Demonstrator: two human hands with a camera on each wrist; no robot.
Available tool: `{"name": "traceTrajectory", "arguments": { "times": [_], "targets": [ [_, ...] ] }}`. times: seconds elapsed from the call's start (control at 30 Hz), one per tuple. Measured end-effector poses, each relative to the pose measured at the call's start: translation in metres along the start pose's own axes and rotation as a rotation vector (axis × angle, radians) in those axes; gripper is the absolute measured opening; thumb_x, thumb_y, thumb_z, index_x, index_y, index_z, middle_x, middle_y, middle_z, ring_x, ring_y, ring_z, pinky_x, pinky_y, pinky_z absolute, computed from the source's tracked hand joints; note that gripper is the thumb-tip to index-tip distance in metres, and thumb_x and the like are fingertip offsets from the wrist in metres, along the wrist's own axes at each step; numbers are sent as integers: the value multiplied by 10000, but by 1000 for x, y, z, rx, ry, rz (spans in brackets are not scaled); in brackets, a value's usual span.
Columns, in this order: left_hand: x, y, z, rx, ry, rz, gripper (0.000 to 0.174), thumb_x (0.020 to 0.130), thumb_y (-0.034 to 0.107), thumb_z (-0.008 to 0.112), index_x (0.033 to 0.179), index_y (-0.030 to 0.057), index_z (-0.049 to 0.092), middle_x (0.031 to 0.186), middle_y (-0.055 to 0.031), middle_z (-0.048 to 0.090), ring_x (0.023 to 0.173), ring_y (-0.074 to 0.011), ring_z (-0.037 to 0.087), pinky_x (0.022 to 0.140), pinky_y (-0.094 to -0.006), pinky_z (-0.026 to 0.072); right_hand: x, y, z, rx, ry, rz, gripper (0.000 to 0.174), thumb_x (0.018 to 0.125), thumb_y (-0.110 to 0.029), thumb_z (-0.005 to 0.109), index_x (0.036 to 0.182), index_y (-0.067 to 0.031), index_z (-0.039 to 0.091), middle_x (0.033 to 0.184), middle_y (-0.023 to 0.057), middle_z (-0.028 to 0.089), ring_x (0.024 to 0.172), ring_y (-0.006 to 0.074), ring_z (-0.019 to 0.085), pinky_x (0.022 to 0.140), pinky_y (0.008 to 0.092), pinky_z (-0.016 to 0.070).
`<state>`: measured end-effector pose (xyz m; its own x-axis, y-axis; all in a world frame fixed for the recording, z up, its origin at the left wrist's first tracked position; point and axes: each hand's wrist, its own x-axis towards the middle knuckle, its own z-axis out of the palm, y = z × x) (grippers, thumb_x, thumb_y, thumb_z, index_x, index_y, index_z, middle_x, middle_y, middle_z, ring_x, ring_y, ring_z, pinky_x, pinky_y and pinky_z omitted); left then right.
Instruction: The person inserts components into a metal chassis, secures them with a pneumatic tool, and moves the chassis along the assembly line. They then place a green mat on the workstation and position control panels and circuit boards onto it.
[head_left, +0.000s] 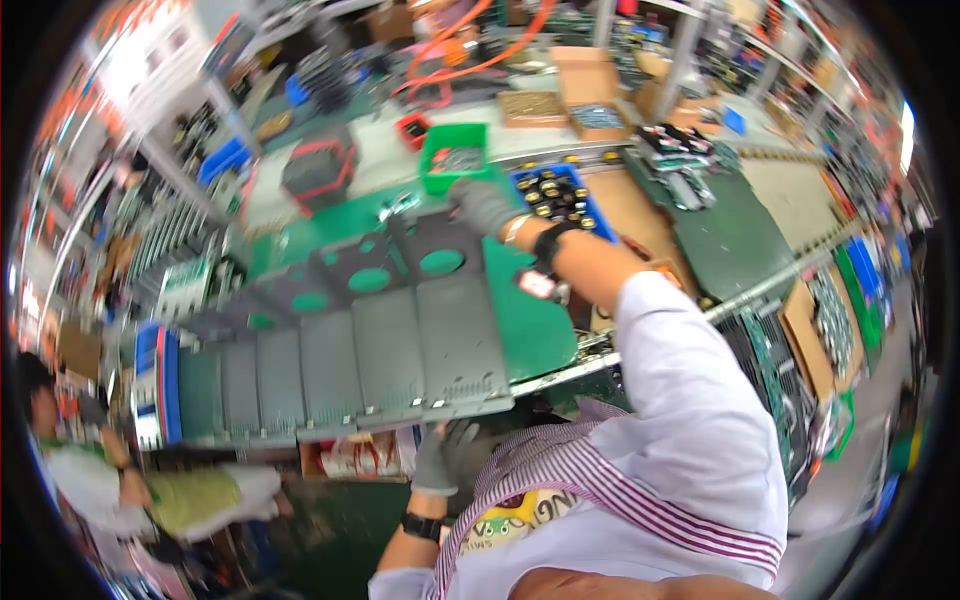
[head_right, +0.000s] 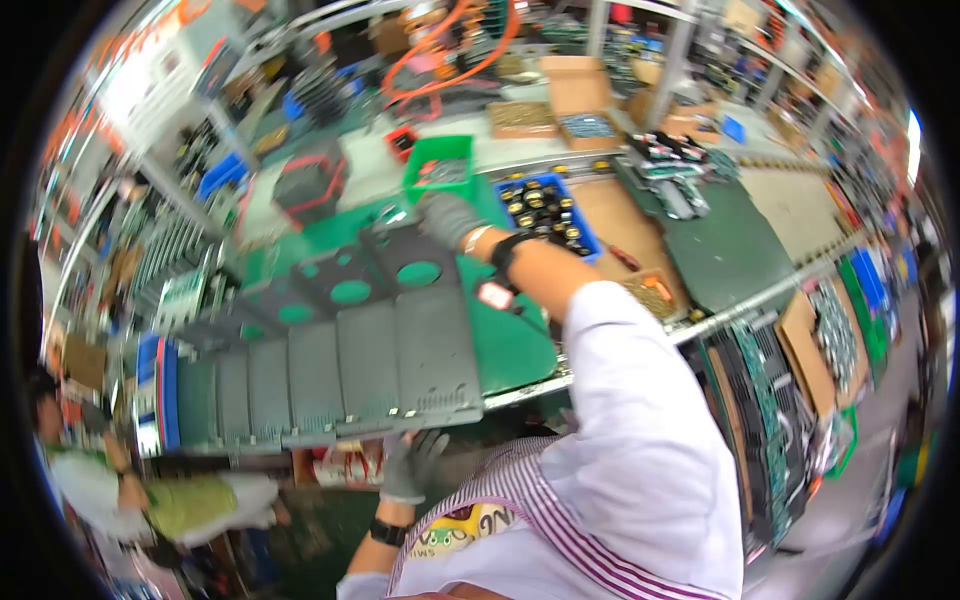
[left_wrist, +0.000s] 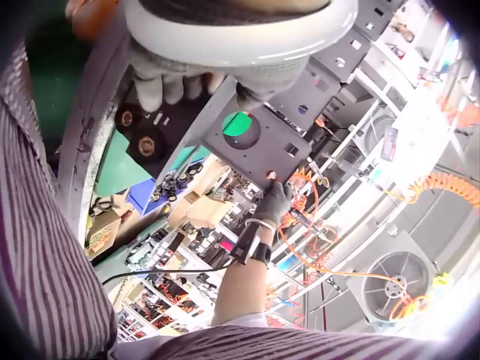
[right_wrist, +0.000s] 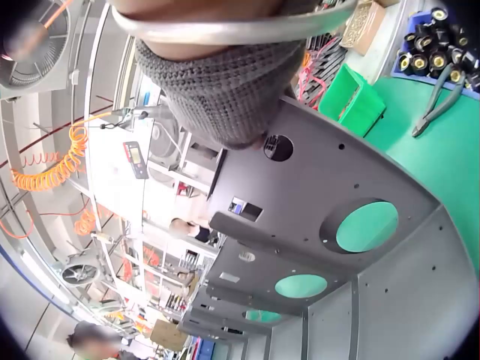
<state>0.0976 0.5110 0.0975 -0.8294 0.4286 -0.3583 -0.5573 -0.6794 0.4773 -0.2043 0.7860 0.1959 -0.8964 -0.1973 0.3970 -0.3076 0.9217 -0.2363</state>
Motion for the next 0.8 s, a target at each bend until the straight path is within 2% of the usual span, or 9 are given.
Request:
{"name": "traceTrajectory", "arguments": {
  "times": [0.07,0.1,0.2,0.3,0.5,0.57,0.67,0.77,0.8],
  "targets": [
    [0,1,5,36,80,11,381,811,317,588,1092,75,500,1117,-91,516,1068,-266,457,971,-451,345,-9,0,5,132,1,-56,248,688,-219,616,907,-103,602,833,155,608,790,329,591,700,408,469],
    [-1,-4,-1,22,113,-33,400,812,336,586,1103,80,489,1120,-88,512,1065,-264,458,966,-448,351,-13,-15,-13,140,-185,102,324,698,-199,604,1005,-105,564,841,169,606,804,343,588,700,418,463],
    [4,-13,-7,-33,81,-36,411,844,312,546,1154,63,441,1180,-116,456,1070,-289,438,958,-484,351,-12,-14,-13,138,-198,167,391,706,-163,570,1089,-94,538,905,190,607,820,344,589,689,422,463],
    [6,-33,-3,-15,28,56,555,822,385,563,1240,72,376,1284,-120,370,1132,-288,386,976,-464,335,-5,-6,-24,-79,-518,49,369,699,-167,563,1055,-68,565,896,193,612,810,346,590,674,428,464],
    [39,-48,-5,108,-77,209,875,703,703,458,1319,100,306,1331,-98,350,1182,-294,362,987,-426,310,-74,52,-56,-24,-483,42,248,707,-207,559,839,-14,641,839,160,632,781,333,600,664,437,463],
    [49,-48,-12,209,54,188,915,667,752,433,1328,133,304,1336,-91,349,1171,-300,373,967,-435,331,-102,72,-77,41,-511,89,256,711,-214,552,837,-12,646,842,155,633,788,328,603,672,438,464],
    [59,-57,47,369,79,236,911,678,746,436,1344,147,272,1324,-97,359,1174,-302,374,954,-444,341,-139,127,-113,115,-483,101,293,729,-227,522,891,-6,624,835,176,625,778,337,602,683,426,466],
    [83,-86,150,510,-95,147,866,719,745,359,1334,141,271,1327,-105,345,1176,-289,370,941,-446,335,-190,200,-214,179,-421,151,316,745,-255,488,899,-4,603,828,197,613,772,344,595,690,432,459],
    [94,-99,195,499,-168,8,852,702,726,433,1312,151,282,1293,-110,377,1158,-281,393,950,-432,337,-206,230,-243,131,-485,273,332,748,-280,482,895,-5,595,813,202,607,770,351,589,702,438,451]
  ]
}}
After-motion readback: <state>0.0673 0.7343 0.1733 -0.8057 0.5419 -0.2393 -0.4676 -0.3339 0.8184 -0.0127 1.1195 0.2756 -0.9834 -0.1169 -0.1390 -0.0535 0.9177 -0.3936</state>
